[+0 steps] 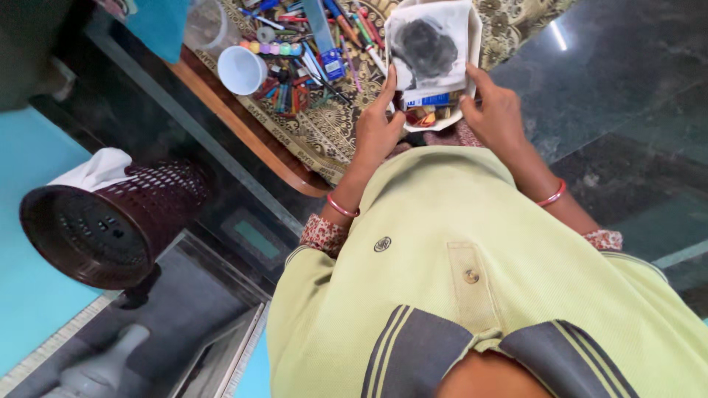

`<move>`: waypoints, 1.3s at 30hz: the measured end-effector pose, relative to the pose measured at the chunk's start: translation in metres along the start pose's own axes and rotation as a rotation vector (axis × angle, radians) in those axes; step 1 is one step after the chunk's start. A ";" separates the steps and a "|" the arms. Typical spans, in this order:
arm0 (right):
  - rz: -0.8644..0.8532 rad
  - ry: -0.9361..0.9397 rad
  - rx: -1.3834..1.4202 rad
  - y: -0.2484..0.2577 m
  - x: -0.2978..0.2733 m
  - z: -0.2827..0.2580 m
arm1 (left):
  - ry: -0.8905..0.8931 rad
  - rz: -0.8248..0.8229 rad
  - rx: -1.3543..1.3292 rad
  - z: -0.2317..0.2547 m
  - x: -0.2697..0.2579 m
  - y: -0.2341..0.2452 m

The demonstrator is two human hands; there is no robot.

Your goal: The person sorts through a collection of pens, crayons, and other stationery, placing items into containers and then arranging the containers on a shelf.

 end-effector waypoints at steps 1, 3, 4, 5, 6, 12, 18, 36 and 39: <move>0.017 0.037 -0.001 0.014 -0.004 0.004 | -0.012 0.003 0.002 0.013 -0.003 -0.006; 0.046 0.078 -0.009 0.043 -0.014 0.014 | -0.186 0.218 -0.112 0.042 -0.006 -0.020; 0.074 0.085 0.006 0.058 -0.019 0.019 | -0.200 0.221 -0.116 0.057 -0.004 -0.028; 0.097 0.086 0.022 0.073 -0.028 0.026 | -0.238 0.220 -0.124 0.072 -0.007 -0.037; 0.104 0.086 0.016 0.089 -0.037 0.033 | -0.277 0.218 -0.131 0.087 -0.010 -0.047; 0.204 -0.092 -0.010 0.192 -0.078 0.083 | -0.261 0.090 -0.077 0.186 0.001 -0.120; 0.096 -0.009 -0.144 0.274 -0.113 0.106 | -0.450 0.114 -0.225 0.268 0.017 -0.178; 0.758 -0.011 -0.099 0.429 -0.025 0.170 | -0.639 -0.203 -0.048 0.521 0.178 -0.224; 0.852 0.018 -0.135 0.478 0.022 0.172 | -0.640 -0.176 0.048 0.577 0.220 -0.218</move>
Point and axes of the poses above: each hand's wrist, its own x-axis towards the middle knuckle, its own y-axis out of the back of the hand, z = x × y, the point moved 1 cm from there along x, towards the middle knuckle, and after that the axes turned 14 degrees about x, right-handed, at the moved point
